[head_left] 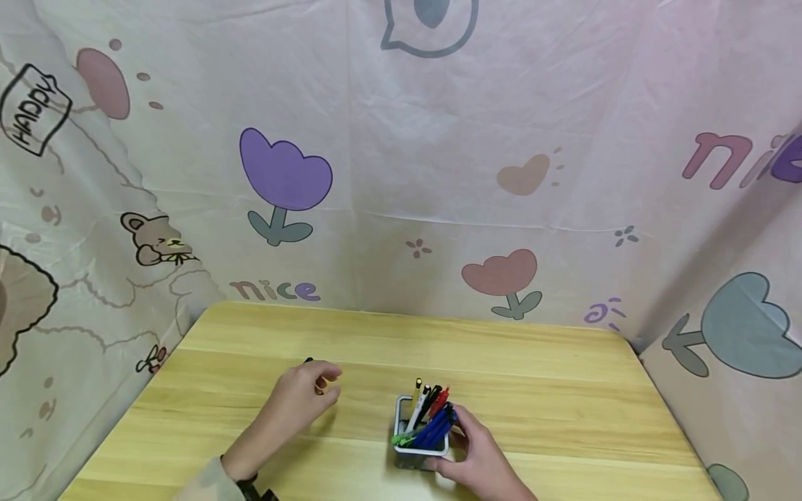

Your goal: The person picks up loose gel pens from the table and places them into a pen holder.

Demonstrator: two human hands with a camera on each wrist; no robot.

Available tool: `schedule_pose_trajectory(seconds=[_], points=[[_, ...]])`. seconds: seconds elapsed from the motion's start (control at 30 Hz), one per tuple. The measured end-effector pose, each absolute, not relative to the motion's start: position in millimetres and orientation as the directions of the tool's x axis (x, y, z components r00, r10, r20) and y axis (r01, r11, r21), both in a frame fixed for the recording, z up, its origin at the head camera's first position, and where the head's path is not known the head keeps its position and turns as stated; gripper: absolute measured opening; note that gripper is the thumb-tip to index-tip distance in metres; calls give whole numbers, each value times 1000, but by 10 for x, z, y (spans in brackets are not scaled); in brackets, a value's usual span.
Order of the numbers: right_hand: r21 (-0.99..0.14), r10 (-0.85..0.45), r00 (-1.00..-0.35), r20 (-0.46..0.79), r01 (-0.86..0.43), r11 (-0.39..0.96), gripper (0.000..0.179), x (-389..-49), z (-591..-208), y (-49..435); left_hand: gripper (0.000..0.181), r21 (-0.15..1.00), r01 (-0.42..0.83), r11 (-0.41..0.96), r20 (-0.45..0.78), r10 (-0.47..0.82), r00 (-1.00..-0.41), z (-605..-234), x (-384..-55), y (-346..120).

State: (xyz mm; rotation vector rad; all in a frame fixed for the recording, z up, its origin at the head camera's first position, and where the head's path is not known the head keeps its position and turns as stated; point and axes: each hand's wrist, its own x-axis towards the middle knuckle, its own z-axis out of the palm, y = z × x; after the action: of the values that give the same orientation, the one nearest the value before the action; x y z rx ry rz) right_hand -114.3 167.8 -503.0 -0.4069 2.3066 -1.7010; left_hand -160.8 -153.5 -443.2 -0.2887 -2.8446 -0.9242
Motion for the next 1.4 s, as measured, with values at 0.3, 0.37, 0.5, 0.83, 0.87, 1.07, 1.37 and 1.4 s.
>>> schedule_pose_trajectory(seconds=[0.3,0.37,0.5,0.83,0.87,1.07,1.37,1.4], points=[[-963,-372,-926,-63,-42,267,79,-1154,-5031,1685,29,438,186,880,161,127,-979,-4546,-1613,-1755],[-962,-371,-926,-65,-41,270,78,-1156,-5031,1685,32,417,174,892,136,128,-982,-4571,-1615,-1780],[-962,-370,-927,-64,-41,269,78,-1157,-5032,1692,33,377,161,912,88,138,-987,-4613,-1620,-1809],[-956,-370,-929,-27,-85,281,77,-1153,-5052,1689,26,334,163,929,40,158,-987,-4695,-1614,-1834],[-954,-370,-929,-23,-91,287,77,-1151,-5055,1690,25,327,173,929,47,166,-985,-4703,-1612,-1838],[-951,-372,-928,-6,-109,288,78,-1148,-5063,1693,22,307,194,932,71,181,-981,-4745,-1620,-1871],[-948,-370,-929,9,-125,291,78,-1143,-5064,1690,21,355,134,925,-19,150,-988,-4766,-1642,-1879],[-948,-370,-929,10,-127,292,78,-1142,-5066,1690,21,359,129,924,-22,147,-989,-4765,-1639,-1875]])
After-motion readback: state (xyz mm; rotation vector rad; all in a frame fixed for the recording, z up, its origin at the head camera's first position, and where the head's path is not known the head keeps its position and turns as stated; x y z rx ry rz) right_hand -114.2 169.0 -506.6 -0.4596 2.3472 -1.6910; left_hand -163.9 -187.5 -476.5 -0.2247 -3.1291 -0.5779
